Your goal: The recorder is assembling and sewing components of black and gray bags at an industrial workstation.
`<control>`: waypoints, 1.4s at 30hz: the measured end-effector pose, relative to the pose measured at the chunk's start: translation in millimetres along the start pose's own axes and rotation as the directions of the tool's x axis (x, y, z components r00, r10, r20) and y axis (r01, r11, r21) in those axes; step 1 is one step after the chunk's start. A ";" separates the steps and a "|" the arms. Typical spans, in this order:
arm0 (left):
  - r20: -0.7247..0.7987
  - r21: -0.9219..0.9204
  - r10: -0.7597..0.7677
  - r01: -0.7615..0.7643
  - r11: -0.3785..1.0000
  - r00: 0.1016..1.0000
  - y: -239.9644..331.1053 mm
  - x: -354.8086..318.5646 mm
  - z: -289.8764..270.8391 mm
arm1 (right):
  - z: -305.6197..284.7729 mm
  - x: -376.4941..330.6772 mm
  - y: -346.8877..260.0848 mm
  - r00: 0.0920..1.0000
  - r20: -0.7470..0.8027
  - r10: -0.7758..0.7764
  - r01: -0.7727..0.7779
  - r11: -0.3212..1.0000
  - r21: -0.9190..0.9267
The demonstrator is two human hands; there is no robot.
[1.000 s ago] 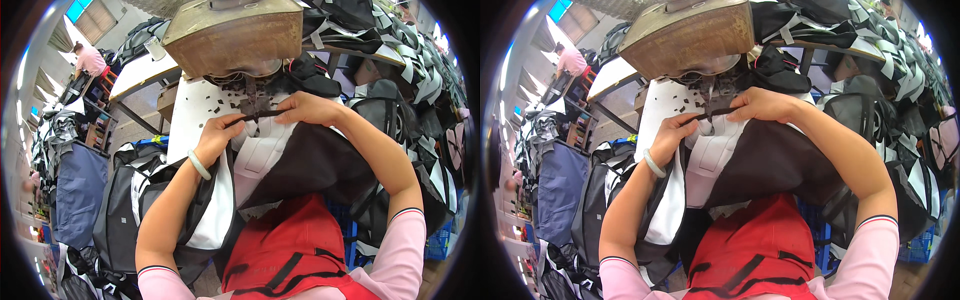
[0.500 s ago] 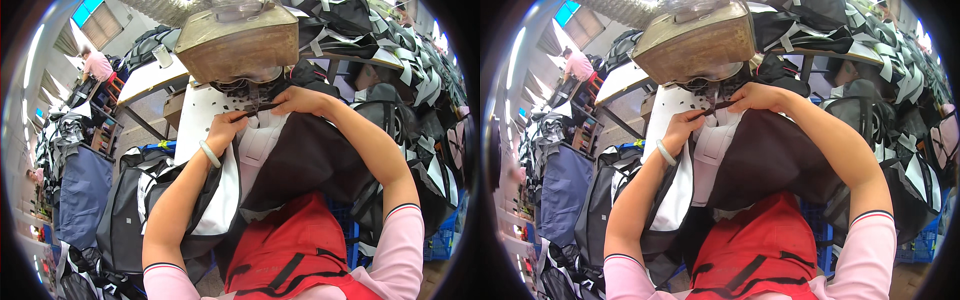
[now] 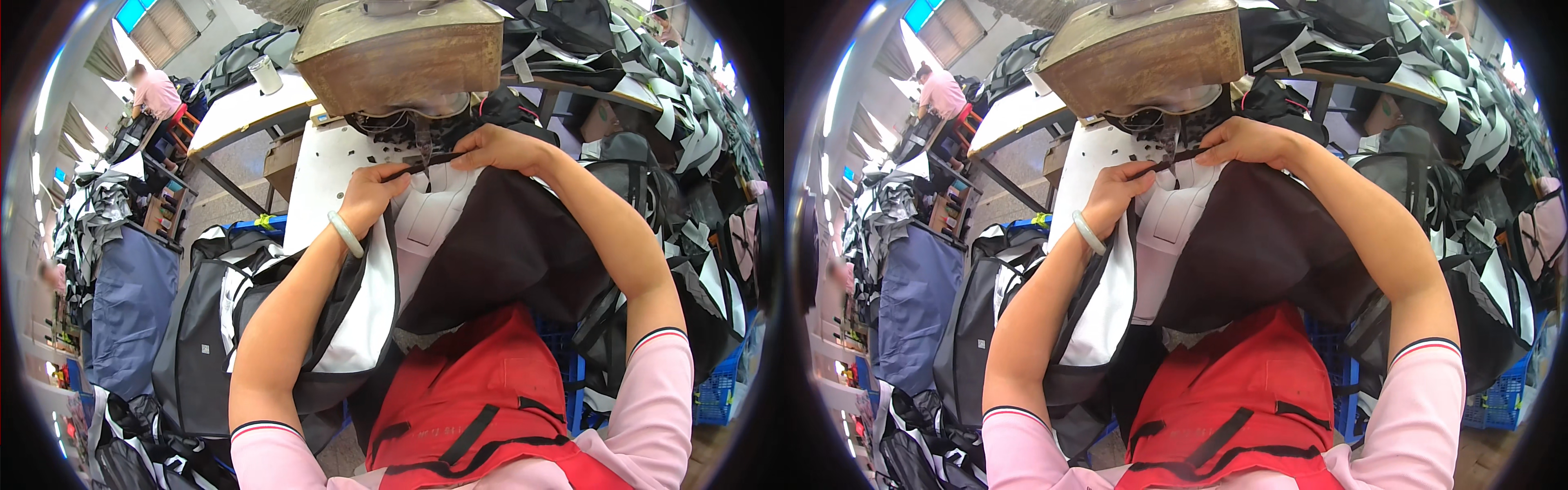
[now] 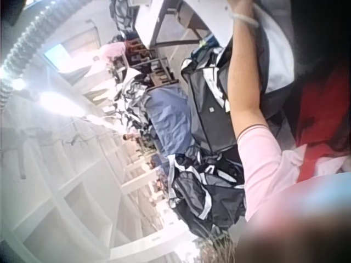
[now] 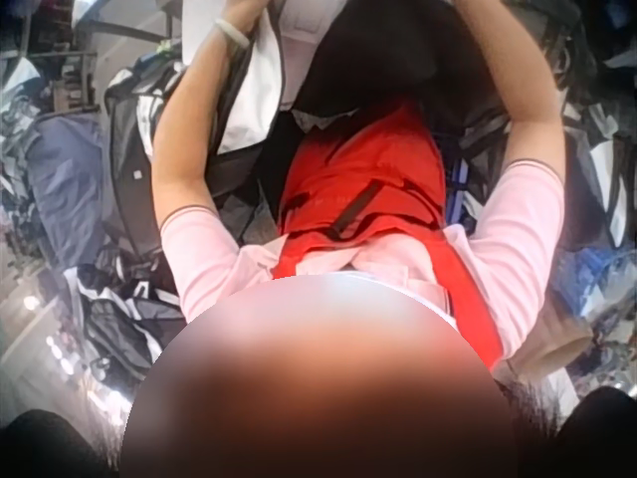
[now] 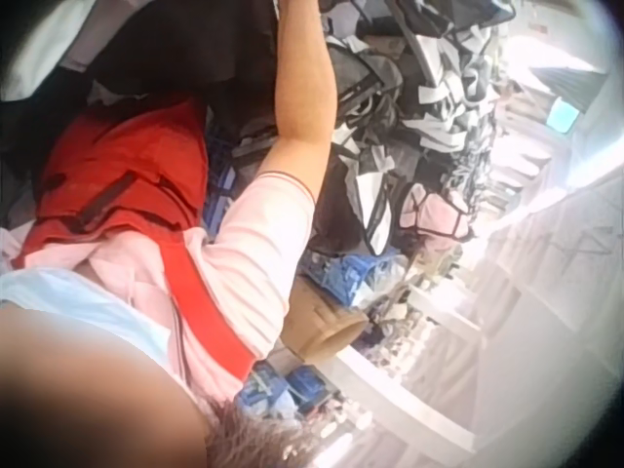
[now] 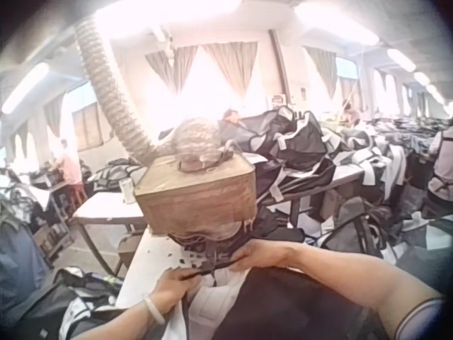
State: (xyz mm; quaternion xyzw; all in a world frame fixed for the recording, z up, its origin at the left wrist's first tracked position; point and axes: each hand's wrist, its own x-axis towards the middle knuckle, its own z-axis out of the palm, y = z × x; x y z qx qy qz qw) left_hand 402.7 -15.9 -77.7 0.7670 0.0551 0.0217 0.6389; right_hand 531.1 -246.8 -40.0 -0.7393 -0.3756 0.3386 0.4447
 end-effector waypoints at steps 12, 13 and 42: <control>0.111 0.033 0.012 -0.015 0.999 0.994 38.9 -11.2 -27.1 | -15.9 -33.4 19.0 0.979 -0.204 0.029 -0.032 0.999 -0.015; 0.131 0.102 -0.046 0.032 0.994 0.990 36.6 -26.1 -17.0 | -4.2 -48.2 12.8 0.975 -0.221 0.040 -0.044 0.999 -0.014; 0.555 0.419 0.465 -0.715 0.560 0.690 -9.2 -157.9 111.1 | 75.5 -232.1 279.6 0.465 -0.841 0.278 -0.384 0.919 0.092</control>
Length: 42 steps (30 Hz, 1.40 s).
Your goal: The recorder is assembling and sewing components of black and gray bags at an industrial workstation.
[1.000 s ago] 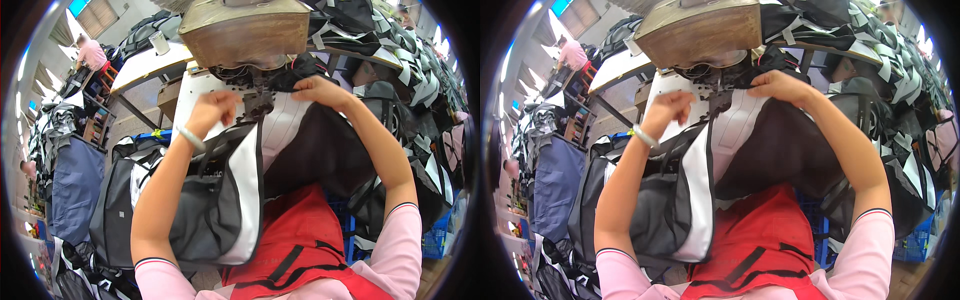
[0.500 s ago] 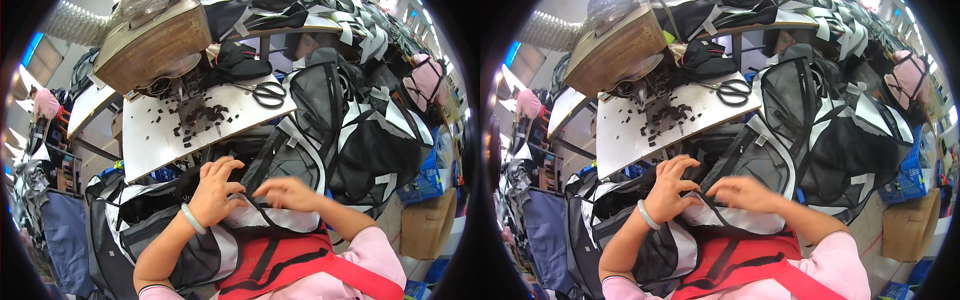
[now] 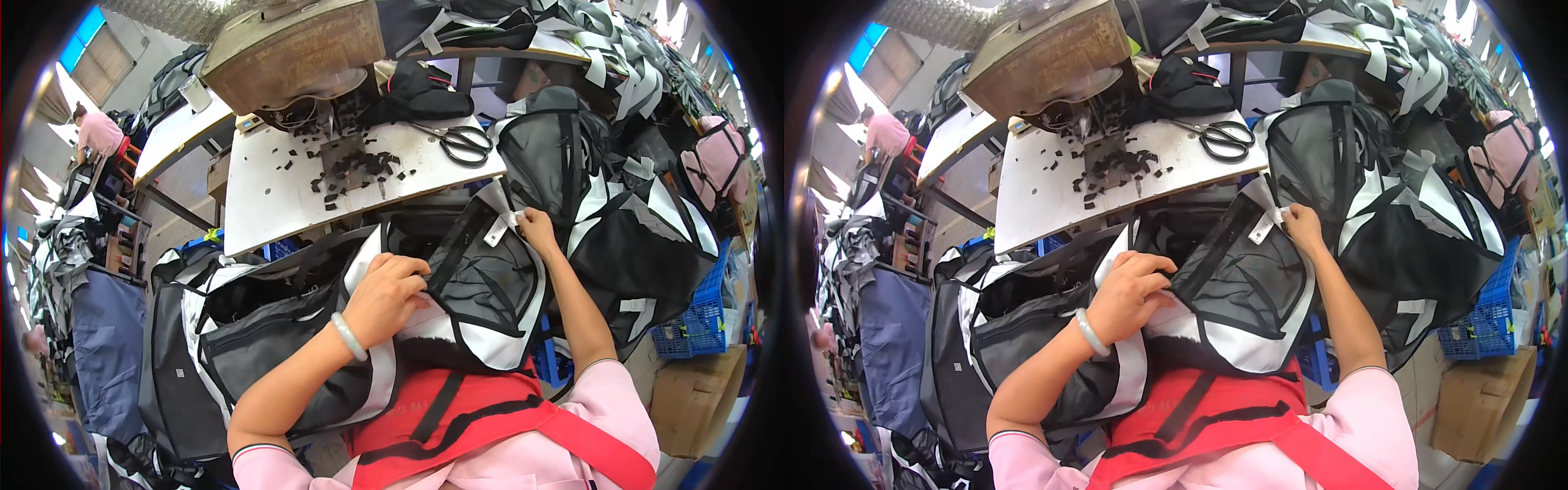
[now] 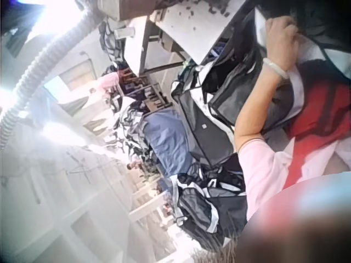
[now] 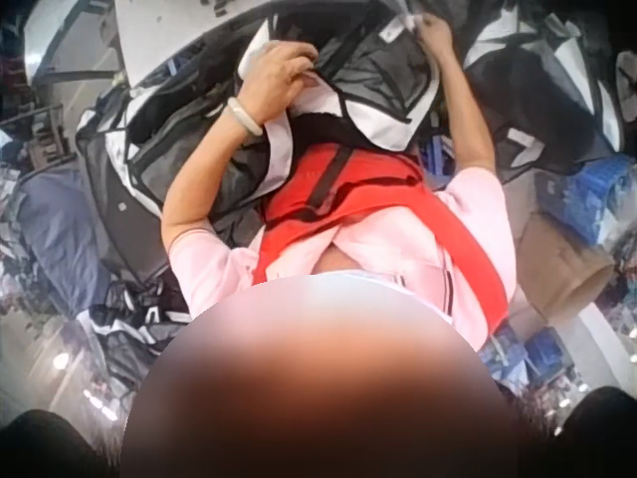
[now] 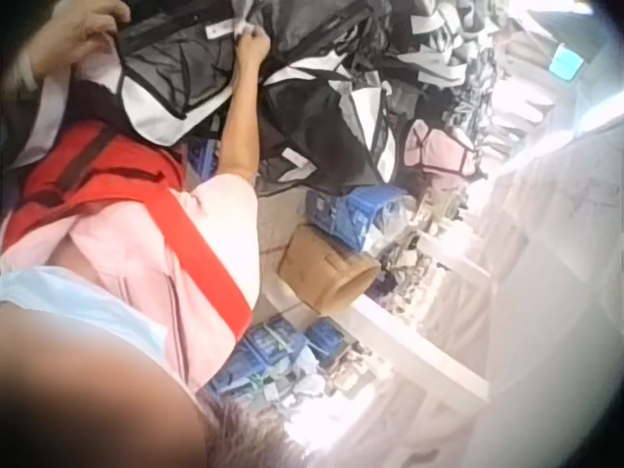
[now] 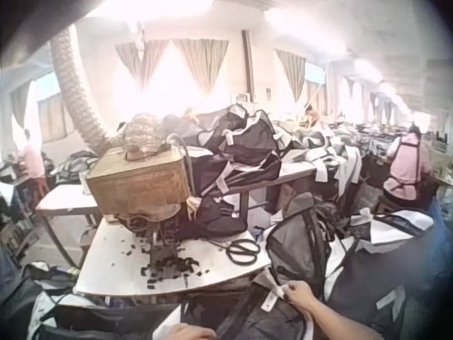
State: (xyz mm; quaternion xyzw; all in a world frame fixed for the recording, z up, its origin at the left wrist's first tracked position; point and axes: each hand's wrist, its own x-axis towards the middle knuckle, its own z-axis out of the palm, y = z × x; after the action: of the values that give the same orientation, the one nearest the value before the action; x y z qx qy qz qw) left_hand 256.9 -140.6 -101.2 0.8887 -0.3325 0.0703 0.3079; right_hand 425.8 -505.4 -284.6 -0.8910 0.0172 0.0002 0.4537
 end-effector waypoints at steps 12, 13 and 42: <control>0.181 -0.448 -0.366 0.408 0.796 0.913 4.7 9.4 22.8 | 60.8 -44.8 4.5 0.957 -0.104 -0.269 0.167 0.812 -0.559; 0.164 -0.567 -0.426 0.438 0.698 0.890 4.1 3.8 23.1 | 65.3 -41.9 -0.1 0.937 -0.081 -0.341 0.202 0.712 -0.672; -0.415 -0.565 -0.462 0.176 0.806 0.784 9.5 -34.0 21.8 | -188.0 -181.8 -278.5 0.959 0.207 -0.193 0.235 0.951 -0.202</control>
State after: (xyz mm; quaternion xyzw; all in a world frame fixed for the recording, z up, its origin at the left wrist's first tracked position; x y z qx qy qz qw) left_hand 223.0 -140.6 -125.2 0.7672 -0.0787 0.1712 0.6131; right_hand 249.9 -488.2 54.0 -0.9292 -0.1222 0.0353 0.3471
